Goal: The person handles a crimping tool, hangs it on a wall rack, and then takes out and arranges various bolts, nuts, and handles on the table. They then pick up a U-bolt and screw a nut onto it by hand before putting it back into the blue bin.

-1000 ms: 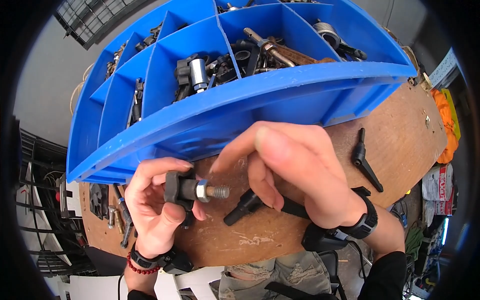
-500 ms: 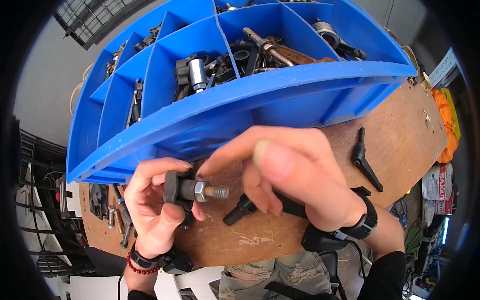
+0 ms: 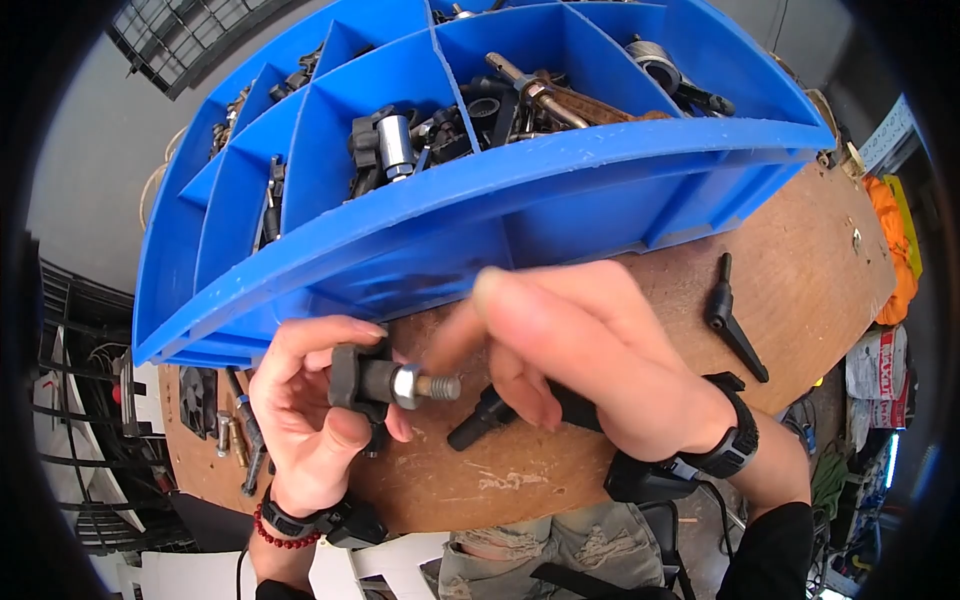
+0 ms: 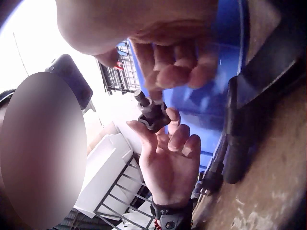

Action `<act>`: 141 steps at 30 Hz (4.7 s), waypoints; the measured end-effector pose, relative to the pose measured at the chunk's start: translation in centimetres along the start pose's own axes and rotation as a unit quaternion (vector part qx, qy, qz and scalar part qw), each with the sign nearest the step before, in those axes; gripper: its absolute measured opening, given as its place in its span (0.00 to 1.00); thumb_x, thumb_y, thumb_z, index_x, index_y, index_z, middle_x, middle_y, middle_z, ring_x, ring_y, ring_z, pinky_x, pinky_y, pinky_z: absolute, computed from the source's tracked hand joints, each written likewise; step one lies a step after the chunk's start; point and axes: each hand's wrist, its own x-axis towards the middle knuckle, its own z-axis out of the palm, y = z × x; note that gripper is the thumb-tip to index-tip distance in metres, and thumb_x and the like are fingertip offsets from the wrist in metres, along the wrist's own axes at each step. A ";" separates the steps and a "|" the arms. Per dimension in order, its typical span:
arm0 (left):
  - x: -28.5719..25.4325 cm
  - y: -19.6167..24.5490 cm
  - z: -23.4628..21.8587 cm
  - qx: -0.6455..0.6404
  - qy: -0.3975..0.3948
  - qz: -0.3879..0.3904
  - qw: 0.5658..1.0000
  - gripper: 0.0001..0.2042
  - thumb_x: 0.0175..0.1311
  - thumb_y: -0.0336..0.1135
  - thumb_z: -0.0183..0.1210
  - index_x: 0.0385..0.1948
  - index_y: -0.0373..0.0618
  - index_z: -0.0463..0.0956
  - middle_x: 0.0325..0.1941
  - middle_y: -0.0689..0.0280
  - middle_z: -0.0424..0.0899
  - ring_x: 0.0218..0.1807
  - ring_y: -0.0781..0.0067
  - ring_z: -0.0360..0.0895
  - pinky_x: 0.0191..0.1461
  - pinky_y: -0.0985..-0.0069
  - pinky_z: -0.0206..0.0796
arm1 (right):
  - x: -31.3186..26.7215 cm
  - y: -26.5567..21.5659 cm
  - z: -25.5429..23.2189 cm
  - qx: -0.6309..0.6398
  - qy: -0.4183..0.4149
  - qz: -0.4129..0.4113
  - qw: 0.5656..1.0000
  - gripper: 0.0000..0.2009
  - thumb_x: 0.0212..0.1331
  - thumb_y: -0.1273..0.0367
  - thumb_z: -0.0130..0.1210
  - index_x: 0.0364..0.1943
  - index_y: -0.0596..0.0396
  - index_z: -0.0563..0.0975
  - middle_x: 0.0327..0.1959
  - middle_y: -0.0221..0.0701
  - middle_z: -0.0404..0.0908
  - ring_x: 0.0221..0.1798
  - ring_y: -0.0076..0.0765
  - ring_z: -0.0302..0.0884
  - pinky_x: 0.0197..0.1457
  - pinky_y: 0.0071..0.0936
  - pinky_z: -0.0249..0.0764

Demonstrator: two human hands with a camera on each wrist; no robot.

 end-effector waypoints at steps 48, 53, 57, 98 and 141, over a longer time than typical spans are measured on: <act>-0.1 0.0 -0.1 -0.003 -0.010 -0.004 1.000 0.27 0.54 0.30 0.75 0.54 0.30 0.74 0.53 0.54 0.83 0.44 0.73 0.84 0.45 0.79 0.77 | -0.3 0.3 0.3 0.019 0.025 0.004 1.000 0.46 0.69 0.35 0.26 0.33 0.67 0.83 0.24 0.37 0.83 0.18 0.26 0.72 0.31 0.23 0.68; 0.0 0.1 -0.1 -0.006 -0.007 -0.001 1.000 0.27 0.54 0.31 0.75 0.54 0.30 0.74 0.53 0.54 0.83 0.44 0.73 0.84 0.45 0.79 0.77 | -0.1 0.1 0.4 0.006 0.048 -0.015 0.999 0.45 0.70 0.37 0.25 0.35 0.66 0.83 0.26 0.38 0.84 0.18 0.26 0.72 0.32 0.22 0.69; 0.0 0.1 -0.1 -0.011 -0.007 0.000 1.000 0.27 0.54 0.31 0.75 0.54 0.29 0.74 0.53 0.53 0.83 0.44 0.72 0.84 0.45 0.78 0.78 | -0.3 0.0 0.3 0.012 0.048 -0.043 0.998 0.45 0.70 0.36 0.25 0.35 0.67 0.83 0.27 0.39 0.85 0.17 0.26 0.72 0.31 0.21 0.68; 0.1 0.2 0.6 0.042 0.027 0.005 0.999 0.34 0.60 0.54 0.69 0.54 0.31 0.68 0.39 0.54 0.84 0.29 0.72 0.83 0.36 0.78 0.74 | 0.0 0.4 0.4 0.039 0.037 -0.010 0.998 0.43 0.71 0.38 0.25 0.39 0.66 0.82 0.27 0.40 0.85 0.18 0.26 0.71 0.28 0.22 0.68; 0.0 0.1 0.0 0.011 0.016 0.002 1.000 0.30 0.56 0.42 0.73 0.54 0.30 0.72 0.48 0.54 0.83 0.39 0.72 0.84 0.43 0.77 0.76 | -0.4 0.1 0.6 0.028 0.028 0.019 0.999 0.49 0.66 0.31 0.20 0.39 0.64 0.83 0.16 0.28 0.75 0.16 0.20 0.65 0.22 0.18 0.55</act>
